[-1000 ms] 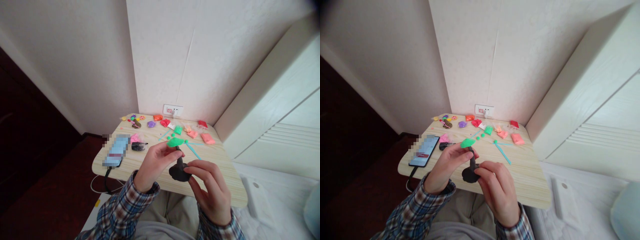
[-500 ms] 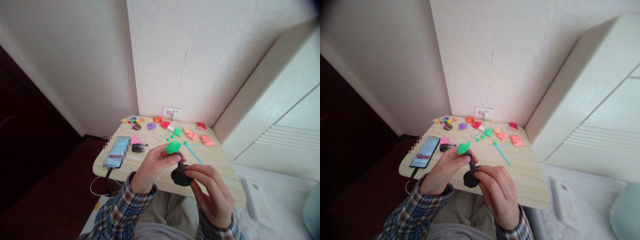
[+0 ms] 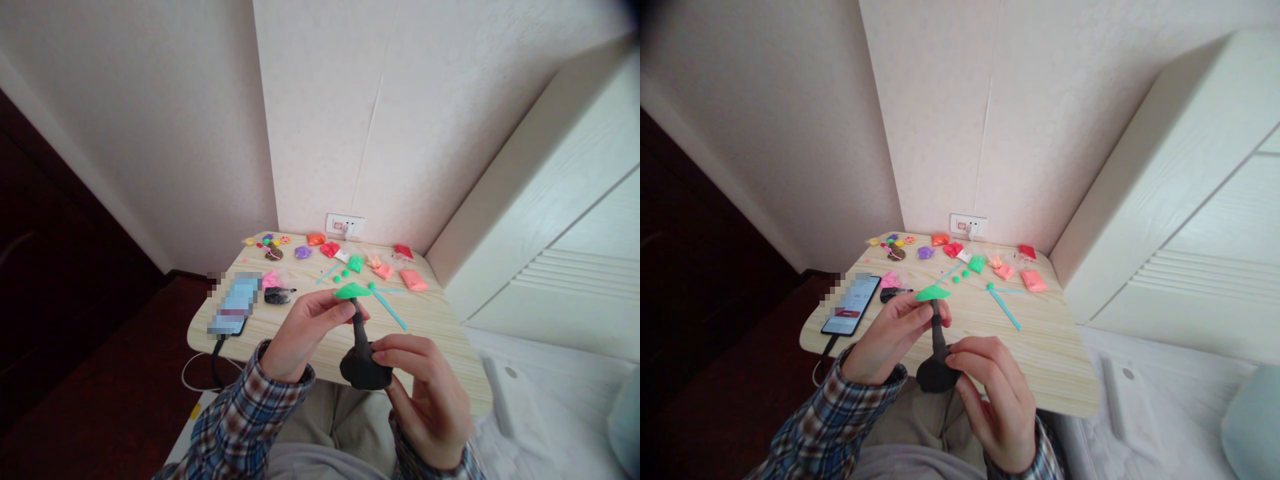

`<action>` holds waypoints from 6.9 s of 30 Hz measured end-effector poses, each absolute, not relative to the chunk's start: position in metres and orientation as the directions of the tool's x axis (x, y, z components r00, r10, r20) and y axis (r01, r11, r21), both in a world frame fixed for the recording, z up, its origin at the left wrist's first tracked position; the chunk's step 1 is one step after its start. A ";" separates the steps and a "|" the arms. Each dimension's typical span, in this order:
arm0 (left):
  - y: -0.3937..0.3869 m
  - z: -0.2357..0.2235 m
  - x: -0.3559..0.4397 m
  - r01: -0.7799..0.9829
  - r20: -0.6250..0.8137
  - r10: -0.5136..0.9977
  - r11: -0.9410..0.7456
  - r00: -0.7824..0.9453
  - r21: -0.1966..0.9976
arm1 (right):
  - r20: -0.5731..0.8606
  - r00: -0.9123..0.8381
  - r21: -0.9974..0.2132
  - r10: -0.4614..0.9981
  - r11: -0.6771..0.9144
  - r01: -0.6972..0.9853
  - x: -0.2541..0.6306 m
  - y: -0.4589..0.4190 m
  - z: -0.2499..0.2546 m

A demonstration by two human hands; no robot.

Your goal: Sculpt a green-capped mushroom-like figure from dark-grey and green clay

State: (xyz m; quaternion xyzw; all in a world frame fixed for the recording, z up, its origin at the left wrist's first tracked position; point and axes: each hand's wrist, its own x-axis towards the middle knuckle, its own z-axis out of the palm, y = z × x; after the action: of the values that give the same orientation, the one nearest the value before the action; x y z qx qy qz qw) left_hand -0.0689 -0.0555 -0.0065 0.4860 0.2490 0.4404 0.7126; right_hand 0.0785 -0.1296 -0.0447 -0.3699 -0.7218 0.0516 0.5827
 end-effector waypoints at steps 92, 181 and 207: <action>-0.034 -0.042 -0.064 -0.478 0.050 0.854 0.241 0.519 0.845 | 0.056 0.036 -0.974 0.998 0.062 -0.220 0.075 -0.109 -0.065; -0.072 -0.034 -0.121 0.332 0.463 0.731 -0.656 0.500 0.677 | 0.177 -0.157 -0.944 0.972 0.212 0.252 0.063 -0.100 -0.046; -0.058 -0.057 -0.129 0.361 0.480 0.825 -0.563 0.299 0.743 | 0.304 0.323 -0.950 0.896 0.259 0.177 0.082 -0.109 -0.040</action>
State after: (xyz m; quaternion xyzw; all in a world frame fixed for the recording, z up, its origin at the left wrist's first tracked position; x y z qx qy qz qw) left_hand -0.1289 -0.0578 -0.0567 0.7629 0.3887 0.4468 0.2593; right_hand 0.0824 -0.1093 -0.0401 -0.5337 -0.5026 0.2930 0.6137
